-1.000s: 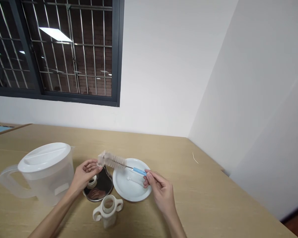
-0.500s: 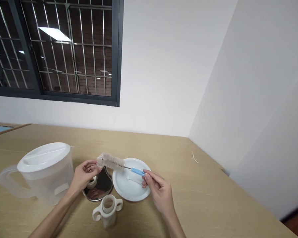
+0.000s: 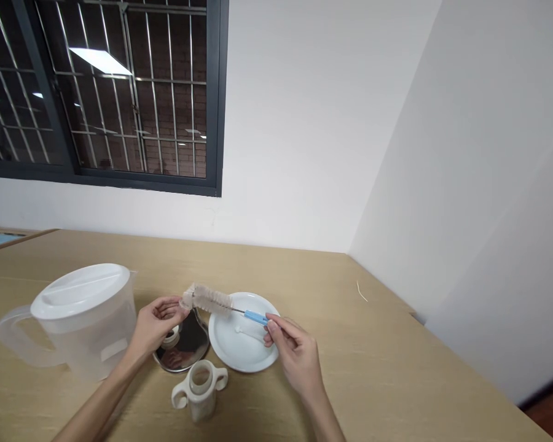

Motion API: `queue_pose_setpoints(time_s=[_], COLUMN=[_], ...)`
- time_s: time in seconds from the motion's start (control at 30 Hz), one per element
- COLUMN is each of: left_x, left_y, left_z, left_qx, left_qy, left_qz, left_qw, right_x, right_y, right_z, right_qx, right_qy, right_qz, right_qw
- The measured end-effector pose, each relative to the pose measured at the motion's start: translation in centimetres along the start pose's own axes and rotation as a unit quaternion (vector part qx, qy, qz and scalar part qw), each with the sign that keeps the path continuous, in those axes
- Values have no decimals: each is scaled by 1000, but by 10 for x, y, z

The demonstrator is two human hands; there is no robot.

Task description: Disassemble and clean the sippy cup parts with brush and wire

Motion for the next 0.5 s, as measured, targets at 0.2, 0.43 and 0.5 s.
queue_pose_setpoints(time_s=[0.2,0.43,0.5], left_x=[-1,-4,-4], left_y=[-3,-4,-4], left_z=[-3,-11,-11], left_qx=[59,137,130], left_qy=[36,70,68], left_qz=[7,-5,-4], left_qw=[998,988,989], right_x=[1,1,1], right_y=[-5,-2,-4], right_z=[-2,-3,-5], right_qx=[-1,-13,-25], right_qy=[13,10,13], right_qz=[-21,-6,-16], right_qw=[1000,1000,999])
Point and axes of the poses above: each hand's wrist, its own x-axis towards the middle knuckle, its own y-axis out of the palm, z = x × y, the point moved 7 cm from there along x, towards the middle knuckle, and after that the axes turned 7 degrees about -z, right-handed, at the moved point
